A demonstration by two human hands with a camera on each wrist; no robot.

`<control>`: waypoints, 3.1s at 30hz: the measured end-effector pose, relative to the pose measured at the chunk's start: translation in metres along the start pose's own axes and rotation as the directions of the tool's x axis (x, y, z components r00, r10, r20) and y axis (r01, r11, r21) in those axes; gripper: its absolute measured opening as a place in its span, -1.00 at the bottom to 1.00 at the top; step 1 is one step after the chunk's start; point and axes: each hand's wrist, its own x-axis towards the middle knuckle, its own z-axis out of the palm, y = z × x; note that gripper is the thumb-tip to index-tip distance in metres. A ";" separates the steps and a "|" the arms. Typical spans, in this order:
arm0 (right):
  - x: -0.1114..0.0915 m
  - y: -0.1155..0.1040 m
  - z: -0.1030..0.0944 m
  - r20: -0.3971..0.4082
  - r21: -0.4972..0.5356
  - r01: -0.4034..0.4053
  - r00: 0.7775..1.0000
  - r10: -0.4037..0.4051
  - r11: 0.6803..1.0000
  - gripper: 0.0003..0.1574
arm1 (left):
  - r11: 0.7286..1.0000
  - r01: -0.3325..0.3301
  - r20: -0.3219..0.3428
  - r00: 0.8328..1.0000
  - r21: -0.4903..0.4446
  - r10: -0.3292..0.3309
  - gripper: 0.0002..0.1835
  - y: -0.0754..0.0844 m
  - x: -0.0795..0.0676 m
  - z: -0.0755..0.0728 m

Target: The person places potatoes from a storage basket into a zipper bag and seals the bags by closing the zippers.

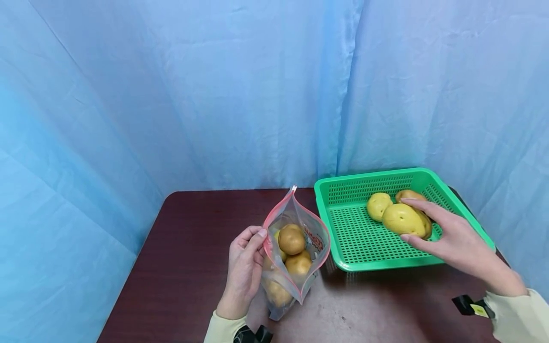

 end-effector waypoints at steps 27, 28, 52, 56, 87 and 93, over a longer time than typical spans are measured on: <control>0.019 -0.088 0.012 -0.073 0.014 0.252 0.965 -0.251 0.968 0.13 | 1.000 0.007 0.012 1.000 0.015 -0.007 -0.88 0.001 0.001 -0.001; 0.020 -0.090 0.013 -0.070 0.026 0.260 0.964 -0.258 0.965 0.11 | 1.000 0.007 0.012 1.000 0.015 -0.008 -0.88 0.002 0.001 -0.001; 0.042 -0.135 0.054 -0.133 0.222 0.386 0.921 -0.365 0.895 -0.09 | 1.000 0.015 0.018 1.000 0.026 -0.015 -0.88 0.002 0.003 -0.002; 0.045 -0.146 0.074 -0.154 0.278 0.396 0.918 -0.366 0.875 -0.10 | 0.999 0.020 0.016 1.000 0.031 -0.020 -0.88 0.003 0.003 -0.002; 0.048 -0.147 0.109 -0.106 0.025 0.440 0.894 -0.435 0.898 -0.27 | 0.999 -0.049 -0.021 0.999 0.013 0.049 -0.84 0.007 0.000 0.000; 0.045 -0.128 0.094 -0.292 -0.051 0.285 0.913 -0.287 0.957 -0.45 | 0.999 -0.051 -0.023 0.998 0.009 0.051 -0.83 0.008 0.002 -0.001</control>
